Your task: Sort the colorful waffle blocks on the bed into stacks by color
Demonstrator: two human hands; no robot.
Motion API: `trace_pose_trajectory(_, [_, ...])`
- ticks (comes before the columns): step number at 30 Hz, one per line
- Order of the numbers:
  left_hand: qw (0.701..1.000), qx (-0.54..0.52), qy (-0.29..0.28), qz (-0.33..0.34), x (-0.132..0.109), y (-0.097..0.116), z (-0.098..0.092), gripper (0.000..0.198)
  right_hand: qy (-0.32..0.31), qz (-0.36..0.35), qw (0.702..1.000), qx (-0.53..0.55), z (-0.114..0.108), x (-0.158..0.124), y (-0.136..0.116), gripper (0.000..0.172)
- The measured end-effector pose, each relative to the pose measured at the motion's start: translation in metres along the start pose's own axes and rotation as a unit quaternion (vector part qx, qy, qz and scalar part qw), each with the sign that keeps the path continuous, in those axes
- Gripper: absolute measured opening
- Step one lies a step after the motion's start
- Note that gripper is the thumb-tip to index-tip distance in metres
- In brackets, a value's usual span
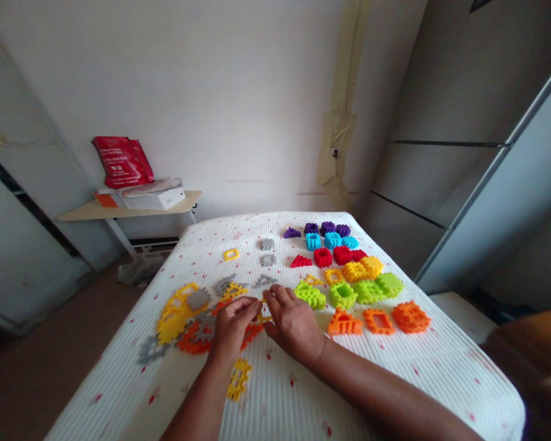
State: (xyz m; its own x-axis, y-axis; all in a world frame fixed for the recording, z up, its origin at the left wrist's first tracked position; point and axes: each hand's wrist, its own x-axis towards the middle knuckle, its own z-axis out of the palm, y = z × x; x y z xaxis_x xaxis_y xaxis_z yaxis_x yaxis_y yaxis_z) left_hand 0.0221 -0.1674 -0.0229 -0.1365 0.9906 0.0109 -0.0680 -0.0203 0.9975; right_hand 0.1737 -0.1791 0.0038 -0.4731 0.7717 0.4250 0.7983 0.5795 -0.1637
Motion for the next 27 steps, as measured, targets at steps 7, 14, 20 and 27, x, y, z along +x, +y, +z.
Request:
trace_pose_trajectory(7, [0.999, -0.035, -0.031, -0.005, -0.005, 0.005, 0.005, 0.029, 0.033, -0.07, 0.996, -0.049, -0.005, -0.005, 0.003, 0.036])
trace_pose_trajectory(14, [0.997, -0.048, 0.044, 0.047, 0.001, 0.0, -0.006, 0.032, -0.02, 0.027, 0.998, -0.056, -0.069, 0.008, 0.069, 0.049])
trace_pose_trajectory(20, [0.987, -0.119, 0.094, 0.051, 0.011, -0.01, -0.015, 0.026, -0.187, 0.123, 0.959, -0.171, -0.103, 0.024, 0.156, 0.044])
trace_pose_trajectory(27, [0.989, -0.109, 0.092, 0.047, 0.009, -0.005, -0.012, 0.025, -0.266, 0.095, 0.945, -0.161, -0.078, 0.025, 0.179, 0.048])
